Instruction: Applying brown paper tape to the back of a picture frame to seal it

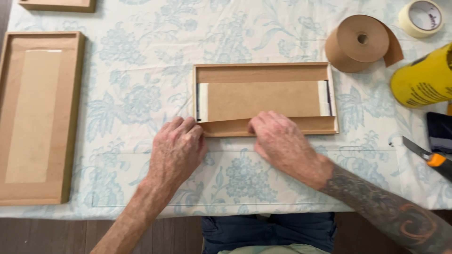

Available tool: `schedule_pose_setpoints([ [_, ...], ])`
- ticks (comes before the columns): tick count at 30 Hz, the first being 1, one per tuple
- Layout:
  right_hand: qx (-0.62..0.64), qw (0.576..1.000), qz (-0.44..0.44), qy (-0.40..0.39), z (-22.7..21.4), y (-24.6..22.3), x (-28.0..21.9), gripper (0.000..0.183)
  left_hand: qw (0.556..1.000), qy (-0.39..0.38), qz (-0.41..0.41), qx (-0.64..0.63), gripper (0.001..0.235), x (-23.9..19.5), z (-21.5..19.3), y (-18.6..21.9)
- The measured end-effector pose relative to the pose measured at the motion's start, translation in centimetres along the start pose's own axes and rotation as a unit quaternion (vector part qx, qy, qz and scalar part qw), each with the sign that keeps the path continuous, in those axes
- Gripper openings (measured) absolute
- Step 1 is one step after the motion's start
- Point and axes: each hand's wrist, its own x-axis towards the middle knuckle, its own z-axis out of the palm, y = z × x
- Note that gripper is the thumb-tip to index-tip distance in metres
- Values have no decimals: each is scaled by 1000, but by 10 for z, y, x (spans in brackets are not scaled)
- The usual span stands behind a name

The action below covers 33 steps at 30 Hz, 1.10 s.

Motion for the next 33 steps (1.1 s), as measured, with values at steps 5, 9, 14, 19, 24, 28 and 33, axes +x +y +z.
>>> schedule_pose_setpoints([
  [5, 7, 999, -43, 19, 23, -50, 44, 24, 1000, -15, 1, 24, 8, -4, 5, 0],
  [9, 27, 997, -5, 72, 34, -73, 67, 25, 999, -24, 23, 18, 10, -6, 5, -4],
  [14, -66, 994, -29, 86, 0, -40, 32, 20, 995, -72, 24, 59, 10, 5, -19, 5],
  [19, -9, 998, 7, -66, -12, 36, -31, 19, 993, -73, 28, 85, 14, 7, -20, 6],
  [24, -19, 994, 44, -96, -39, 89, -77, 10, 987, -113, 29, 111, 11, 8, -18, 1],
  [28, 14, 1000, -10, -3, -49, 101, -86, 15, 975, -186, 12, 121, 13, 14, -19, 1],
  [33, 37, 999, 7, -26, -45, 98, -87, 18, 984, -134, 19, 113, 10, 12, -29, 10],
])
